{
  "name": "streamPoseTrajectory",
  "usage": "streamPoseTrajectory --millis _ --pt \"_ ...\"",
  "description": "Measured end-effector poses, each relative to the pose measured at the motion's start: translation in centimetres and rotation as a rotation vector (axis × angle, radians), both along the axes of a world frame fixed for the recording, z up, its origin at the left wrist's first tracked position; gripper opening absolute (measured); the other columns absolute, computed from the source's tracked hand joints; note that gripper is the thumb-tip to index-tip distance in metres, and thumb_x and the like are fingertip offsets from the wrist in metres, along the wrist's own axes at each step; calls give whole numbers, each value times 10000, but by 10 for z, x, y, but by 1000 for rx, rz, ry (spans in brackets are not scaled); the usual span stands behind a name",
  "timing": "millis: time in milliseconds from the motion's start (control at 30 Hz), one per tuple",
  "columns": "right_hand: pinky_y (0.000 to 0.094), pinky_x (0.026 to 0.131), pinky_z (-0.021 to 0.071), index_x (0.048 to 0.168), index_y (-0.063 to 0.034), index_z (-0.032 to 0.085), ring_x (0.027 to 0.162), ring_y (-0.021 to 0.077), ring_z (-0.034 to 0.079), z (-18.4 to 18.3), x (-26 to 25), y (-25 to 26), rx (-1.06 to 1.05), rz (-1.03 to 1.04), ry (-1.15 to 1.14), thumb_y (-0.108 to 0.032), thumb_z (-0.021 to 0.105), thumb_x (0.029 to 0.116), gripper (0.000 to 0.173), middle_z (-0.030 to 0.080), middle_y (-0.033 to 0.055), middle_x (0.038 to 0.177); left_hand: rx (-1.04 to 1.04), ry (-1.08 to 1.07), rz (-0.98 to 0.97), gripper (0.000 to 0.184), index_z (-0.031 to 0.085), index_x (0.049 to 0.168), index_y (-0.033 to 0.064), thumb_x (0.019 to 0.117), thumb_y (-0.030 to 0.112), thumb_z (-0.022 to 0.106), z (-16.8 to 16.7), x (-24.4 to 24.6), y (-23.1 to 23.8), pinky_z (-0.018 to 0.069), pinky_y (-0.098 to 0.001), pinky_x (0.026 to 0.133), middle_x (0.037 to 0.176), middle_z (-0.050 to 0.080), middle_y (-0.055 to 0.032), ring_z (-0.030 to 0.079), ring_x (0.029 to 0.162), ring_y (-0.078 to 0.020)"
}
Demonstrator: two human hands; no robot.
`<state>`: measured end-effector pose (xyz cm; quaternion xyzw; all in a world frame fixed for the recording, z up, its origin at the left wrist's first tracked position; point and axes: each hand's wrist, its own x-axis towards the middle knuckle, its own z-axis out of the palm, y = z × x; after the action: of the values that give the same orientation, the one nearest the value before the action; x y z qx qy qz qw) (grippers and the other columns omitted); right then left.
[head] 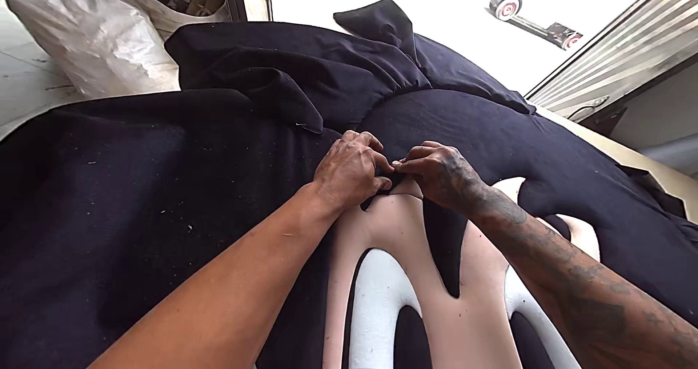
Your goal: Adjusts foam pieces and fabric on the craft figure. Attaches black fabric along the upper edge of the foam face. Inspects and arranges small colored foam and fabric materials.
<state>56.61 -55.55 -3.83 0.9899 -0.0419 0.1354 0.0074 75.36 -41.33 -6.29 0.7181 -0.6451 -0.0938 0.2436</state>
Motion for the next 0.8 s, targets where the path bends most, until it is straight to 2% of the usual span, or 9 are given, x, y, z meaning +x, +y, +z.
streamPoseTrajectory --millis 233,367,433,533,633,700,800 --pt "349 782 569 1114 -253 802 895 146 693 4 0 -6 -15 19 52 -75 584 951 325 755 -40 976 40 -55 -28 209 772 1093 450 891 485 727 3 0 2 451 -378 977 1263 648 143 557 1154 -121" --pt "396 879 596 1227 -250 757 1029 130 703 15 -5 -24 136 16 126 -109 692 916 347 738 -28 1143 29 -73 -32 212 767 1107 455 905 489 711 1 0 2 449 -378 983 1271 655 142 563 1161 -121" --pt "410 921 584 1216 -233 761 1059 121 690 28 -13 -37 271 -38 132 -144 739 899 331 732 -38 1190 26 -87 -36 216 763 1119 476 915 494 697 -1 0 2 448 -377 980 1297 649 143 562 1165 -119" --pt "313 804 631 1146 -211 790 899 68 716 45 -28 -45 470 -158 111 -193 745 912 240 751 -54 1066 10 -85 -36 209 765 1113 485 917 494 695 -2 -1 3 450 -375 966 1291 648 138 561 1156 -121" --pt "278 716 620 1144 -229 797 788 37 689 26 -30 -35 495 -166 102 -272 780 897 251 745 -69 1011 6 -89 -37 212 761 1116 490 915 504 694 -3 0 2 451 -378 966 1294 647 143 562 1156 -115" --pt "263 732 586 1129 -253 801 804 14 666 10 -27 -28 444 -158 39 -258 762 910 222 737 -88 997 6 -76 -37 229 756 1130 492 908 502 702 -4 1 2 450 -377 967 1281 651 146 563 1152 -110" --pt "261 790 604 1091 -242 809 879 14 687 -4 -22 -26 472 -146 -59 -191 774 895 206 744 -86 1033 20 -28 -55 252 738 1178 484 934 451 682 -2 5 3 450 -379 982 1268 655 149 560 1166 -106"
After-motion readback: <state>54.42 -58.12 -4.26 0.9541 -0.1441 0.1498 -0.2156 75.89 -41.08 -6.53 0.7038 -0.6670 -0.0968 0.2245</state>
